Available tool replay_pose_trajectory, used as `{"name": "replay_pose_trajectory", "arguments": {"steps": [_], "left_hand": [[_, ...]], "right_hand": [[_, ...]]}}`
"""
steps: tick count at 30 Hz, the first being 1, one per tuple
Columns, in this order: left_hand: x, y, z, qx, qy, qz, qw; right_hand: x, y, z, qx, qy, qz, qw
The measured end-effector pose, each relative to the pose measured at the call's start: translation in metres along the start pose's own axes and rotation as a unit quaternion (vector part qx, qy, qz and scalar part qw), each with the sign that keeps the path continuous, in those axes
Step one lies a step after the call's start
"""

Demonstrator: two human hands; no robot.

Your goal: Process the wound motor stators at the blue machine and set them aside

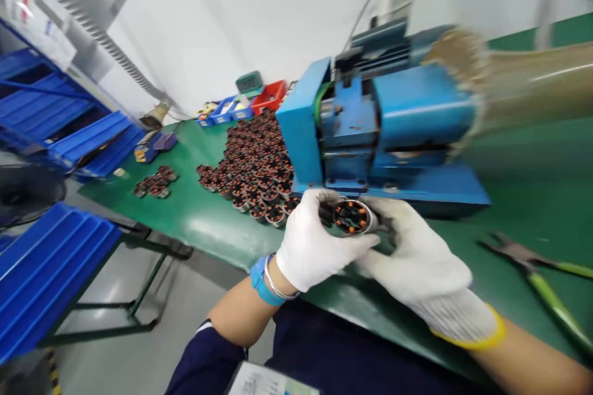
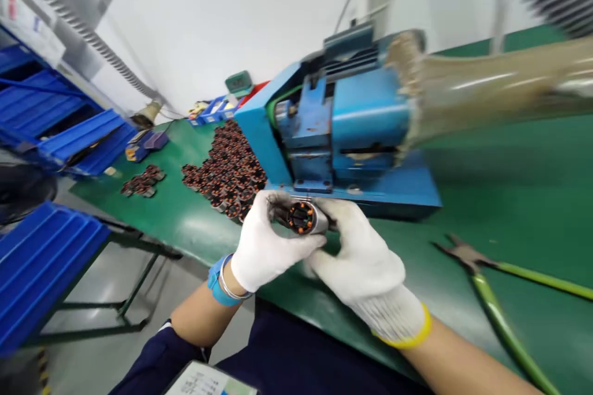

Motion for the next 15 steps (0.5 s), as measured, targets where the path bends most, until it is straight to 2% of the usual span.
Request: {"name": "replay_pose_trajectory", "arguments": {"steps": [3, 6, 8, 12, 15], "left_hand": [[0.040, 0.001, 0.003, -0.055, -0.036, -0.034, 0.997], [0.064, 0.007, 0.003, -0.089, -0.053, -0.075, 0.992], [0.070, 0.015, 0.004, -0.093, -0.044, -0.071, 0.992], [0.078, 0.033, 0.013, -0.065, -0.035, -0.062, 0.995], [0.083, 0.040, 0.019, -0.051, -0.044, -0.052, 0.996]], "right_hand": [[-0.016, 0.016, 0.022, 0.129, 0.071, 0.094, 0.985], [-0.022, 0.030, 0.038, 0.197, 0.127, 0.135, 0.963], [-0.022, 0.039, 0.041, 0.203, 0.130, 0.113, 0.964], [-0.021, 0.052, 0.034, 0.172, 0.112, 0.058, 0.977], [-0.023, 0.059, 0.030, 0.151, 0.094, 0.069, 0.982]]}}
Point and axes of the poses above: each hand's wrist, its own y-axis towards the middle knuckle, its own x-axis out of the palm, z = x × y, the point moved 7 cm from there along y, towards the middle knuckle, and after that the axes turned 15 degrees about z, right-handed, at the moved point
